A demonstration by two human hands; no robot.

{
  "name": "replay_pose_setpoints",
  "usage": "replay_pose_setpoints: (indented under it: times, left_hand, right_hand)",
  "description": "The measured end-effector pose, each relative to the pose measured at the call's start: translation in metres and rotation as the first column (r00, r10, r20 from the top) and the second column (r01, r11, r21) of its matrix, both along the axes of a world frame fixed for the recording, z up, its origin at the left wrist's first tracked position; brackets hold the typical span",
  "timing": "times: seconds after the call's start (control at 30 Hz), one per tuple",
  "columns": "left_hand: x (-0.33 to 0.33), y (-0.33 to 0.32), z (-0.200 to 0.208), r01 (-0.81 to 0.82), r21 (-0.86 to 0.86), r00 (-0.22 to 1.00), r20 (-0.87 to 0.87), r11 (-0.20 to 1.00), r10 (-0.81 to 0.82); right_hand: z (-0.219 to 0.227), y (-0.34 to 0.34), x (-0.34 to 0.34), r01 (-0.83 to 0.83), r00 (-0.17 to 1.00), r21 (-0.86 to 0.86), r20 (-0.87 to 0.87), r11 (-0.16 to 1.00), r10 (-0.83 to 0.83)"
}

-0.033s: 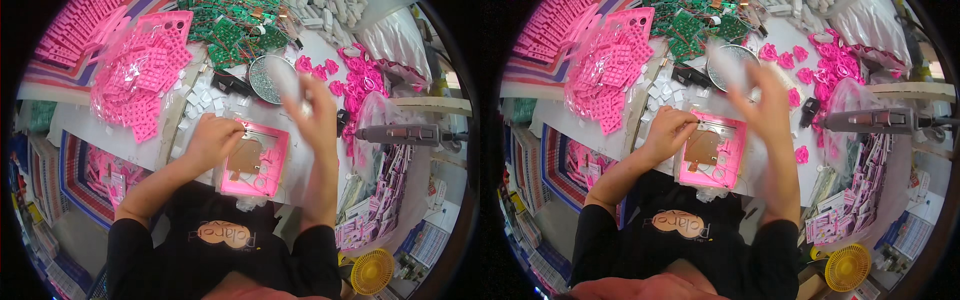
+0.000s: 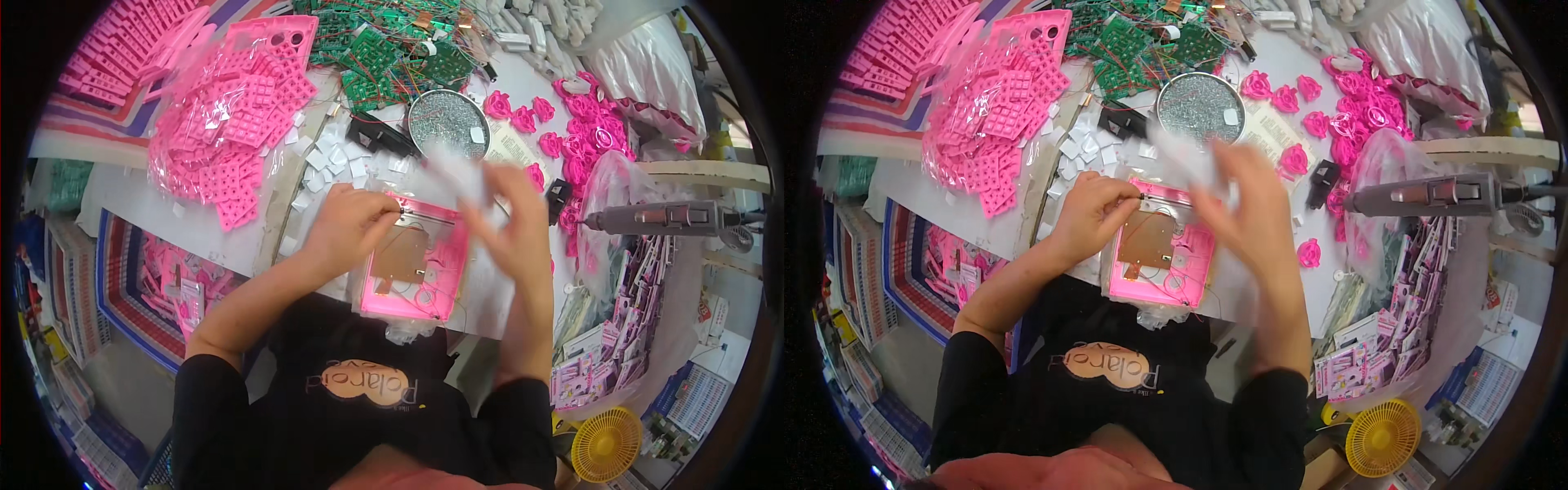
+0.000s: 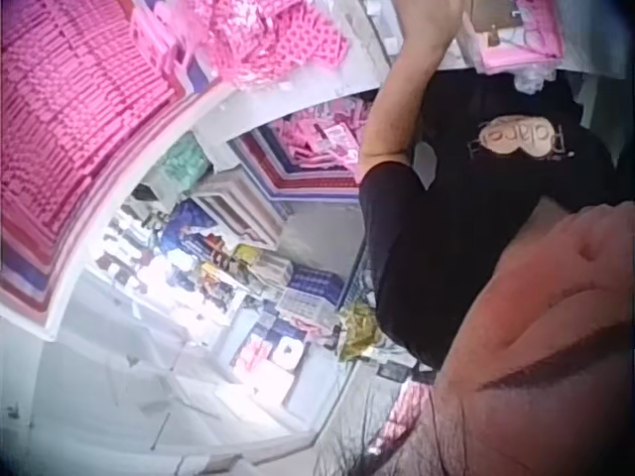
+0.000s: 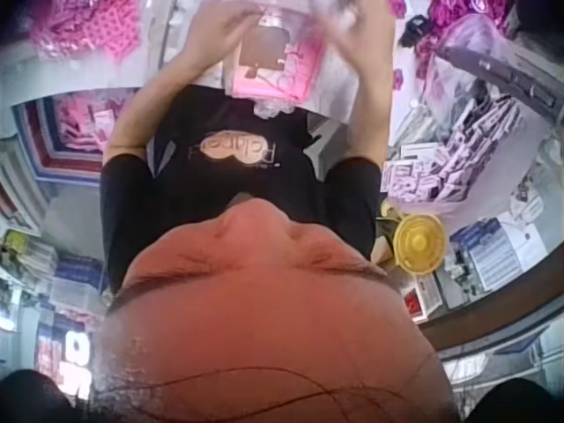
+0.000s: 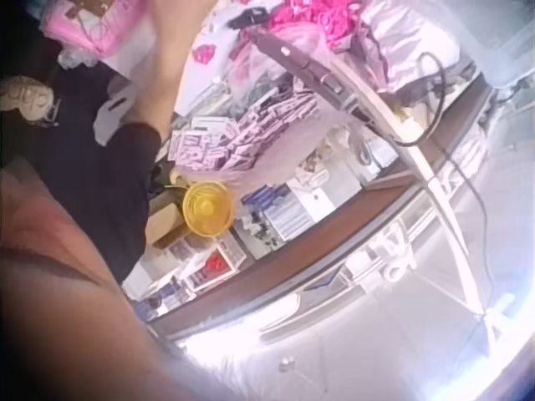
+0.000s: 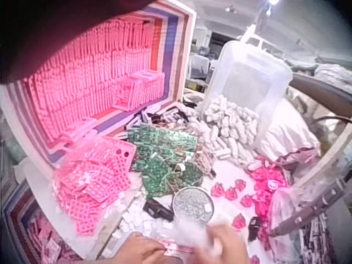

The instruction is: Assembling a toy cash register by installing a circuit board and various components using a glue gun.

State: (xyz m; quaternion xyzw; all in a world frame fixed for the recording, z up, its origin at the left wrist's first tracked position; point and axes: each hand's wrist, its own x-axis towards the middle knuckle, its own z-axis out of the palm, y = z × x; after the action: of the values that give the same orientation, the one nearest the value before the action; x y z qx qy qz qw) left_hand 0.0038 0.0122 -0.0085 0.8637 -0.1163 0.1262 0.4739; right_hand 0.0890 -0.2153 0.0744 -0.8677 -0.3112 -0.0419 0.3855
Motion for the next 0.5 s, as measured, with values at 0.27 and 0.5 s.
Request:
replay_pose_setpoints:
  times: [0.27,0.5]
  left_hand:
    - [0.01,0.004,0.013,0.231,0.106,0.972,0.012,0.967,-0.233]
    - [0.026,0.01,0.027,0.43,0.366,0.89,-0.02,0.825,-0.455]
  right_hand:
    - [-0.02,-0.015,-0.051,-0.231,0.971,-0.232,-0.111,0.945,0.21]
    - [-0.03,-0.011,-0.046,-0.298,0.951,-0.161,-0.138,0.941,0.277]
